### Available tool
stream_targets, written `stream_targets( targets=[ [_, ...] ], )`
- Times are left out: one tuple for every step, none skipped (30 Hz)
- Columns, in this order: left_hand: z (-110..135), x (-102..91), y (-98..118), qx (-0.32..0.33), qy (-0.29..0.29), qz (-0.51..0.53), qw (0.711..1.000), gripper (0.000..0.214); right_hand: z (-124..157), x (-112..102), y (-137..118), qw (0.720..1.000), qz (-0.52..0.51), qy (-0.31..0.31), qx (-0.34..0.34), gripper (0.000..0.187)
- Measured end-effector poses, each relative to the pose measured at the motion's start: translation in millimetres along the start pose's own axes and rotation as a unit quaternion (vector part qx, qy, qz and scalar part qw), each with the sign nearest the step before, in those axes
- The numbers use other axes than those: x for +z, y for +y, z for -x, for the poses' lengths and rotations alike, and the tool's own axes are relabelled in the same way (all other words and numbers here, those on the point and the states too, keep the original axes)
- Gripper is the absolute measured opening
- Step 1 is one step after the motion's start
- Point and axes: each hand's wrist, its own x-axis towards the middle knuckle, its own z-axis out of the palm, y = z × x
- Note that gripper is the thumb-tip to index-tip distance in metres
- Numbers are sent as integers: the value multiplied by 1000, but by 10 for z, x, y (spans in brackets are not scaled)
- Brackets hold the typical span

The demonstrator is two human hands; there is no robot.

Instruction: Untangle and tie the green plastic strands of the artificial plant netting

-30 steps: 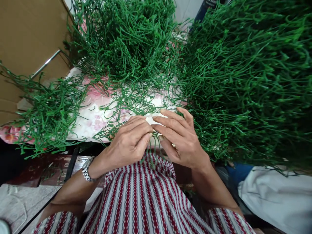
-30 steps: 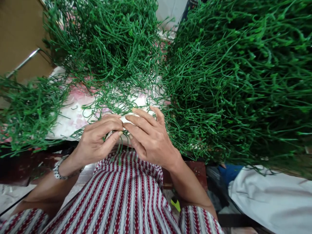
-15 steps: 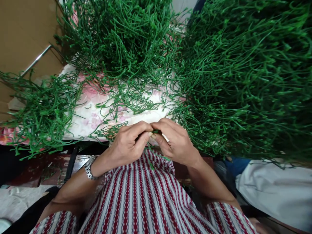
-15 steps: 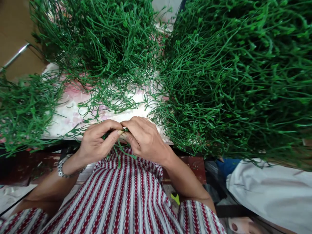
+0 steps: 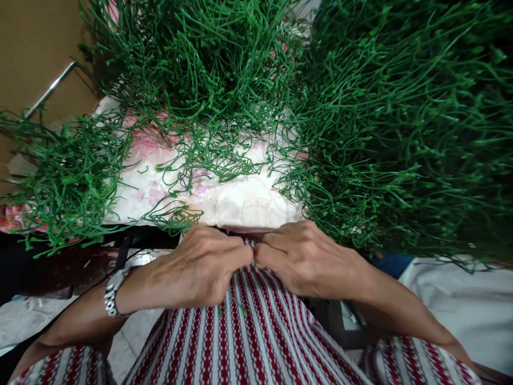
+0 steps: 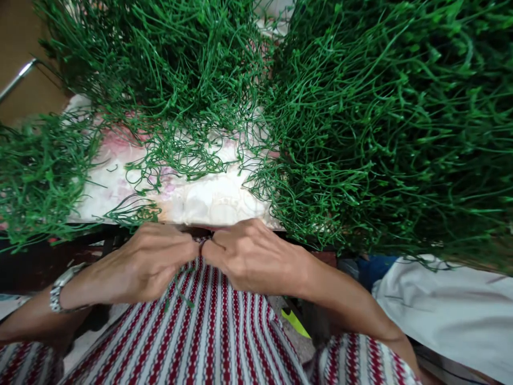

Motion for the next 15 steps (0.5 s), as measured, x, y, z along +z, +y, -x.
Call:
stream_targets(
  targets=[
    [54, -42, -12, 0, 16, 16, 1000, 20, 68, -53, 8, 1000, -24, 10, -1, 20],
    [97, -82, -30, -13, 57, 38, 998, 20, 132, -106, 26, 998, -42, 33, 12, 22],
    [120, -116, -51, -24, 105, 63, 992, 20, 184, -152, 51, 996, -56, 67, 34, 20],
    [117, -139, -74, -38, 147, 80, 985, 20, 216, -187, 79, 991, -64, 100, 54, 16],
    [87, -146, -95, -37, 158, 92, 982, 20, 225, -206, 107, 989, -76, 117, 56, 11],
    [32, -138, -113, -33, 148, 108, 982, 18, 209, -207, 132, 986, -88, 124, 66, 9],
    [-41, -114, -128, -48, 146, 130, 979, 15, 171, -190, 152, 981, -99, 143, 88, 9],
    [-122, -78, -141, -67, 171, 156, 970, 13, 114, -157, 166, 972, -114, 168, 118, 10],
    [-203, -35, -150, -82, 194, 179, 961, 12, 46, -112, 174, 959, -133, 199, 151, 12],
    [-274, 13, -157, -93, 214, 202, 951, 10, -27, -59, 177, 943, -158, 231, 181, 13],
    [-332, 60, -163, -101, 233, 225, 941, 8, -99, -1, 176, 929, -189, 251, 198, 14],
    [-374, 103, -167, -106, 246, 244, 932, 6, -165, 57, 172, 919, -224, 255, 201, 15],
    [-399, 141, -170, -111, 256, 262, 924, 5, -222, 112, 168, 913, -257, 251, 197, 16],
    [-412, 172, -172, -118, 269, 276, 915, 5, -267, 161, 164, 909, -282, 241, 191, 17],
    [-415, 197, -174, -125, 283, 286, 907, 6, -300, 202, 160, 907, -298, 233, 186, 18]
  ],
)
